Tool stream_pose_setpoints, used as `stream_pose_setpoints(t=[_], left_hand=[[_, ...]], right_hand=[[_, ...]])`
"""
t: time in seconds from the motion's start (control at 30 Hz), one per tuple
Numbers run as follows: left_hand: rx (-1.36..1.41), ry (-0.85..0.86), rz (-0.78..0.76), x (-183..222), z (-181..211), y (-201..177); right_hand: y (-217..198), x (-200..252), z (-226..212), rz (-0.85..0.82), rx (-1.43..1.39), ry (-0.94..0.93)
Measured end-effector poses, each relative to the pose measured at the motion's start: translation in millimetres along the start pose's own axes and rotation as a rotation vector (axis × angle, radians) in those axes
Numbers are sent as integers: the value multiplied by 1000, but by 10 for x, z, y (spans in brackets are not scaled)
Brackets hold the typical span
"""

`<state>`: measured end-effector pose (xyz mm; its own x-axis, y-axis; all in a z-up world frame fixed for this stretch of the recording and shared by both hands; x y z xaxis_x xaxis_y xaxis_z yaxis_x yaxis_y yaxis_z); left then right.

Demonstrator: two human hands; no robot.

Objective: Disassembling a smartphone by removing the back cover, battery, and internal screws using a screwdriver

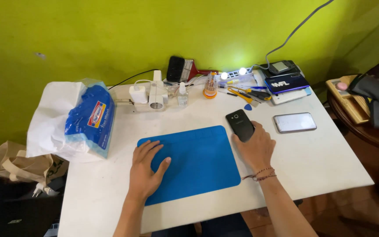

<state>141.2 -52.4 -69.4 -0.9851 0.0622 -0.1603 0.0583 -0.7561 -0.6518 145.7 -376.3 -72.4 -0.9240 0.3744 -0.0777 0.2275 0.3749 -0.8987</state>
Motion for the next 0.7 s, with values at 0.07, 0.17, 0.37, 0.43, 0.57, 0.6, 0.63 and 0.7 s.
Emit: stream_pose_setpoints(t=[0.07, 0.17, 0.37, 0.43, 0.57, 0.6, 0.63, 0.7], left_hand=[[-6, 11, 2, -21, 7, 6], [-18, 5, 1, -2, -13, 21], [-34, 24, 19, -15, 7, 21], [-32, 20, 23, -11, 6, 17], [-48, 2, 7, -6, -6, 29], [-47, 8, 8, -3, 6, 25], [-49, 10, 11, 0, 4, 29], [-107, 9, 0, -3, 4, 68]], right_hand=[[42, -31, 199, 50, 34, 24], [52, 2, 308, 140, 106, -2], [-3, 188, -79, 301, 75, -262], [40, 266, -271, 301, 17, -357], [257, 446, -758, 132, -96, -717], [328, 516, -893, 31, -115, -827], [359, 535, -920, 34, -116, -828], [634, 578, -954, -198, 125, -833]])
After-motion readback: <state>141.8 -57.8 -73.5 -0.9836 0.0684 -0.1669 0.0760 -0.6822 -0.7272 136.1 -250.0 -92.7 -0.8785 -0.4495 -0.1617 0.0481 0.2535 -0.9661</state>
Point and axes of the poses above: each hand's wrist, its own x-axis away from the middle knuckle, its own y-axis out of the palm, z = x × y, the point moved 8 cm from there along -x, towards the middle knuckle, and after that the axes turned 10 degrees about -y, right-handed, at the moved point
